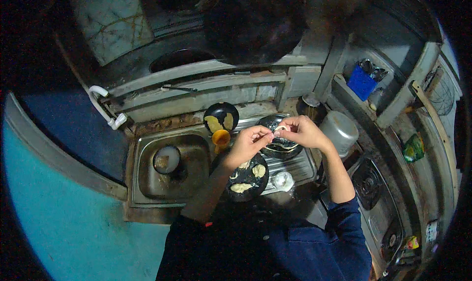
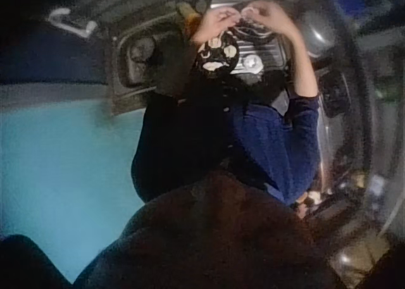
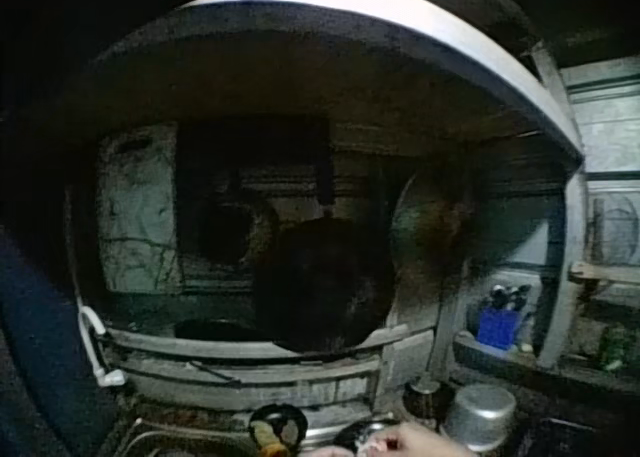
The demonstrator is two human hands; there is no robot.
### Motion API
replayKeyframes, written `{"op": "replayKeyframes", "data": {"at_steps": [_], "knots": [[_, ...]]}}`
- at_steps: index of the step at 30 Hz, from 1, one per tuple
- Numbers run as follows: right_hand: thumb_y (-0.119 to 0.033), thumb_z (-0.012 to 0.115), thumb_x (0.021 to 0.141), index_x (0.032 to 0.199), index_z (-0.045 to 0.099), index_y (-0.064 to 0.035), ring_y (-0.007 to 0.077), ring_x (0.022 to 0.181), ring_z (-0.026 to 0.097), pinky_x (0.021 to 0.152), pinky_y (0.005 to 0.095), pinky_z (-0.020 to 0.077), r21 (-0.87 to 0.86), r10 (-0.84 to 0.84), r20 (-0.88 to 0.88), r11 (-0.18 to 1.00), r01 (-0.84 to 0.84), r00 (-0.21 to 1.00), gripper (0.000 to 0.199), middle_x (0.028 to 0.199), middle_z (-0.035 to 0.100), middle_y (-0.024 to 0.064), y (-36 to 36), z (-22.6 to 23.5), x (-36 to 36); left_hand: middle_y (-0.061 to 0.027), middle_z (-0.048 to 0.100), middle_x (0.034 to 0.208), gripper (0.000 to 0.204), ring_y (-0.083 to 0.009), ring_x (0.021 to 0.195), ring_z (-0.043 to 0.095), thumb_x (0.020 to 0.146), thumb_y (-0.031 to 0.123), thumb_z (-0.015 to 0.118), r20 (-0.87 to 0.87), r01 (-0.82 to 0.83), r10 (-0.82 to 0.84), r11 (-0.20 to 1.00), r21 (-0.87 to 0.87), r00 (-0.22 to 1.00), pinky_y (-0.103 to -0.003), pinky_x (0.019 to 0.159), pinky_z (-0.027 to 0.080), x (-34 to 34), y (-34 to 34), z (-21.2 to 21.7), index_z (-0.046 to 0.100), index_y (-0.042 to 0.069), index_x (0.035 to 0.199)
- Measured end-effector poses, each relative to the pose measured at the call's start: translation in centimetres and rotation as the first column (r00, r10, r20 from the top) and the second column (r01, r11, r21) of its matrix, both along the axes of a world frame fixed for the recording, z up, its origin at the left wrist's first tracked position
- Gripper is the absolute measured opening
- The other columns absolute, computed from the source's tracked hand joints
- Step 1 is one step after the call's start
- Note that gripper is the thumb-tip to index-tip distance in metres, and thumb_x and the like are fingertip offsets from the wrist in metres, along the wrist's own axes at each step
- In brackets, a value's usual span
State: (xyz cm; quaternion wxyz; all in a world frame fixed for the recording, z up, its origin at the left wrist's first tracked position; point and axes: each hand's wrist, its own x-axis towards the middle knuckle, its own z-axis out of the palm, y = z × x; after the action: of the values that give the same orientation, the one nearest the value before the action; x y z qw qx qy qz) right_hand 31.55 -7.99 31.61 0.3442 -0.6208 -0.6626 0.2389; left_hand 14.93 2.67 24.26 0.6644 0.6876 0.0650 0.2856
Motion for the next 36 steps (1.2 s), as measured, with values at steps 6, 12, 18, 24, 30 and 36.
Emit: {"op": "replayKeyframes", "data": {"at_steps": [6,12,18,24,30,36], "knots": [[-0.024,0.064,0.079,0.084,0.064,-0.0041,0.0038,0.053,0.042,0.048,0.0228,0.0354,0.016,-0.014,-0.051,1.000,0.015,0.999,0.020,0.058,0.053,-0.0021,0.2,0.9,-1.1,-0.0005,0.060,0.076,0.014,-0.0033,0.064,0.052,0.084,0.011,0.058,-0.014,-0.043,0.042,0.997,-0.059,0.999,-0.017,0.057,0.042,-0.5,0.1,0.3,0.059,0.001,0.093],[-0.020,0.065,0.077,0.083,0.065,-0.0051,0.0046,0.055,0.047,0.050,0.0222,0.0389,0.072,-0.010,-0.029,0.997,0.012,1.000,0.016,0.063,0.057,-0.0013,0.6,0.2,-1.1,-0.0006,0.060,0.075,0.015,-0.0033,0.063,0.052,0.085,0.012,0.058,0.025,-0.053,0.054,0.998,-0.039,0.998,-0.017,0.055,0.042,-1.1,0.0,0.5,0.060,0.000,0.094],[-0.020,0.067,0.073,0.084,0.065,-0.0057,0.0087,0.055,0.051,0.050,0.0244,0.0413,0.198,0.035,0.038,0.979,-0.042,0.999,0.018,0.064,0.059,0.0025,0.5,0.2,-1.5,-0.0038,0.062,0.077,0.017,-0.0050,0.064,0.054,0.086,0.013,0.056,-0.032,-0.026,0.026,1.000,0.016,0.999,-0.019,0.057,0.044,-1.3,0.3,0.6,0.061,-0.001,0.094],[-0.014,0.068,0.071,0.082,0.063,-0.0029,0.0061,0.056,0.049,0.049,0.0220,0.0392,0.164,0.006,0.141,0.986,-0.030,0.990,0.016,0.066,0.058,0.0025,0.2,0.6,-1.3,-0.0047,0.062,0.078,0.018,-0.0063,0.066,0.055,0.086,0.013,0.056,-0.042,0.010,-0.009,1.000,0.020,0.999,-0.019,0.059,0.046,-1.3,0.6,0.2,0.060,-0.003,0.093],[-0.019,0.066,0.070,0.079,0.063,-0.0040,0.0198,0.063,0.059,0.060,0.0297,0.0466,0.151,0.014,0.157,0.988,-0.038,0.988,0.017,0.072,0.062,0.0094,0.2,0.6,-2.0,-0.0046,0.062,0.078,0.017,-0.0067,0.067,0.056,0.086,0.012,0.055,-0.054,0.015,-0.014,1.000,0.011,0.998,-0.020,0.060,0.046,-1.3,0.9,0.1,0.059,-0.003,0.093],[-0.017,0.064,0.071,0.078,0.062,-0.0032,0.0198,0.064,0.059,0.062,0.0296,0.0462,0.082,0.065,0.160,0.994,-0.079,0.985,0.016,0.071,0.062,0.0096,0.5,0.6,-2.1,-0.0064,0.063,0.080,0.017,-0.0080,0.068,0.057,0.087,0.013,0.054,-0.104,0.064,-0.060,0.997,0.039,0.993,-0.021,0.062,0.046,-1.6,1.3,-0.7,0.059,-0.002,0.093]]}}
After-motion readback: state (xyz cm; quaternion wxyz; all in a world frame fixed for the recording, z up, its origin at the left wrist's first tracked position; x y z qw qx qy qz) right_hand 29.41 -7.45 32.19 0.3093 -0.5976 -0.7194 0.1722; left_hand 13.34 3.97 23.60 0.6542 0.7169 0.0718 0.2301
